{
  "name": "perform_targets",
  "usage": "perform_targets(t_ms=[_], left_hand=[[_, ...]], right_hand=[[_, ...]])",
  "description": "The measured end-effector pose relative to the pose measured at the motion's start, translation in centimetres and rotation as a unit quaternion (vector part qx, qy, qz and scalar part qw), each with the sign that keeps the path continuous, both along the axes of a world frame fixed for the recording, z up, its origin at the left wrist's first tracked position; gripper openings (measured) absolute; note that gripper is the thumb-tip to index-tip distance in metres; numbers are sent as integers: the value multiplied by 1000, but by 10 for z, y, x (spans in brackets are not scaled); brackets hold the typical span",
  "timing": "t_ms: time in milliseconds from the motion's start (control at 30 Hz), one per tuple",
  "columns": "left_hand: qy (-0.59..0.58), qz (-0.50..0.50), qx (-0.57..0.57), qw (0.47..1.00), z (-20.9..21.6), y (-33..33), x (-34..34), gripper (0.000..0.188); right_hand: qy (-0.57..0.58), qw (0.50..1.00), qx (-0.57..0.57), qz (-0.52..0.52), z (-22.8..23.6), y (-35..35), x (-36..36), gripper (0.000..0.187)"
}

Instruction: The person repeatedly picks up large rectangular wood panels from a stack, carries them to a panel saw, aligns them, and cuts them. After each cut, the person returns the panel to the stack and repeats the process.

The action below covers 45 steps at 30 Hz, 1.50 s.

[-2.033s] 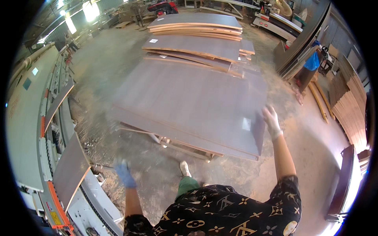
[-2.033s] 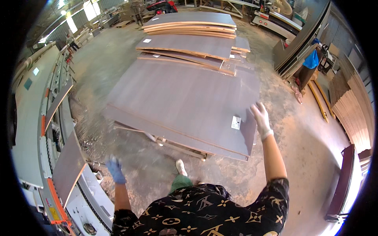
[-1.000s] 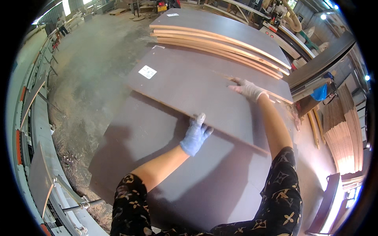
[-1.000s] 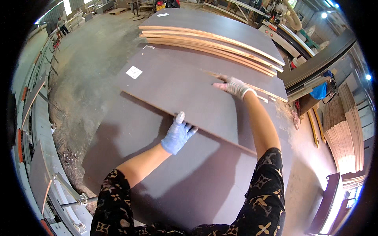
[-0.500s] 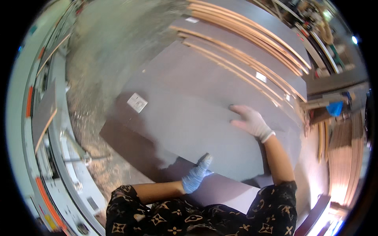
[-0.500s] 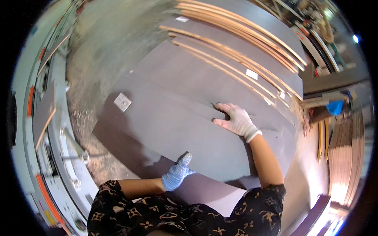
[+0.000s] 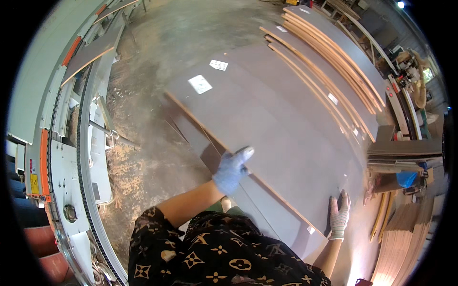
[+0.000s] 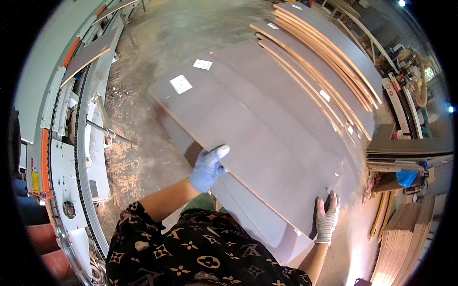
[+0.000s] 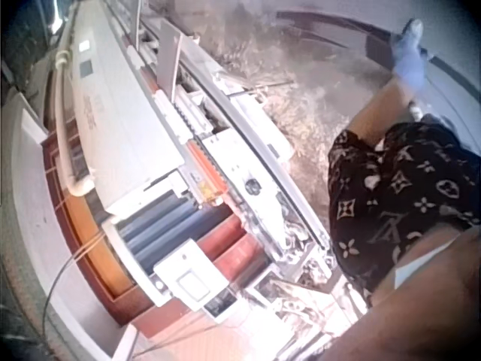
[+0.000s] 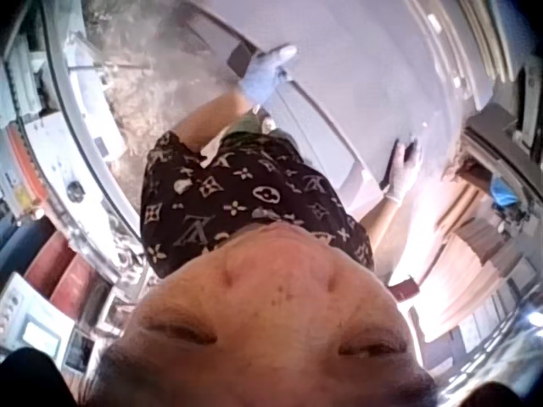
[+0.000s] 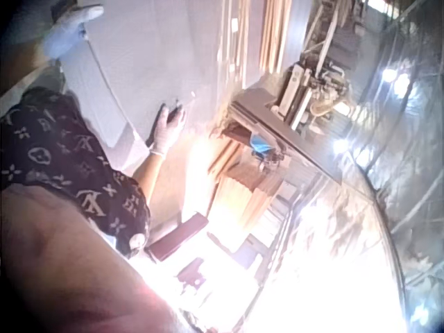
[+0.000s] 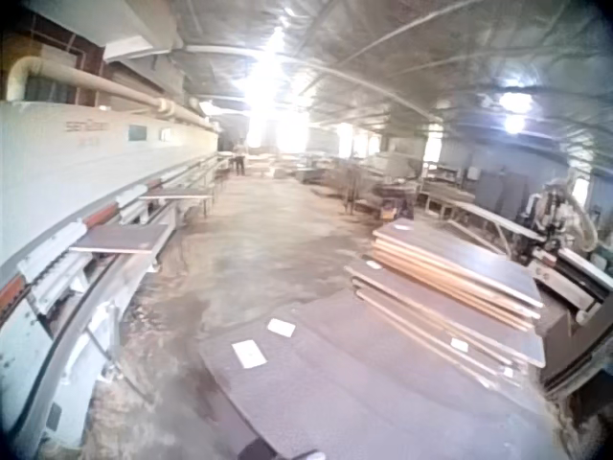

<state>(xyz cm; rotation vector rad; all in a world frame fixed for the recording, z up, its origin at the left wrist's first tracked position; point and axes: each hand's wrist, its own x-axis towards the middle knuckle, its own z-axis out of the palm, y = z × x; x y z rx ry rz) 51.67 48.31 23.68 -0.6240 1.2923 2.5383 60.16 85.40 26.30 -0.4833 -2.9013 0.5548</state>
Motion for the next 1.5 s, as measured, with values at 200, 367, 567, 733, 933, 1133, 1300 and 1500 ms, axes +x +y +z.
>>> perform_targets(t_ms=[200,367,567,733,933,1133,1300,1500], left_hand=[[107,94,-10,990,26,-52,88,35],[147,318,34,936,32,-154,202,41],[50,477,4,877,-39,-293,336,36],[-34,594,-2,804,-111,-439,444,29],[-16,677,-24,735,-172,-606,509,24],[17,725,-82,684,-220,-728,543,35],[87,744,8,663,-235,-775,549,34],[51,708,19,704,-232,-792,519,42]], right_hand=[[161,916,-362,59,37,-35,20,67],[43,769,-620,152,51,-184,17,72],[-338,572,-722,194,-11,-350,64,60],[-399,542,-679,293,-107,-519,90,51],[-394,550,-690,257,-162,-678,154,56],[-398,641,-635,165,-159,-780,215,63],[-425,611,-648,162,-195,-811,211,75],[-458,521,-711,117,-201,-830,182,73]])
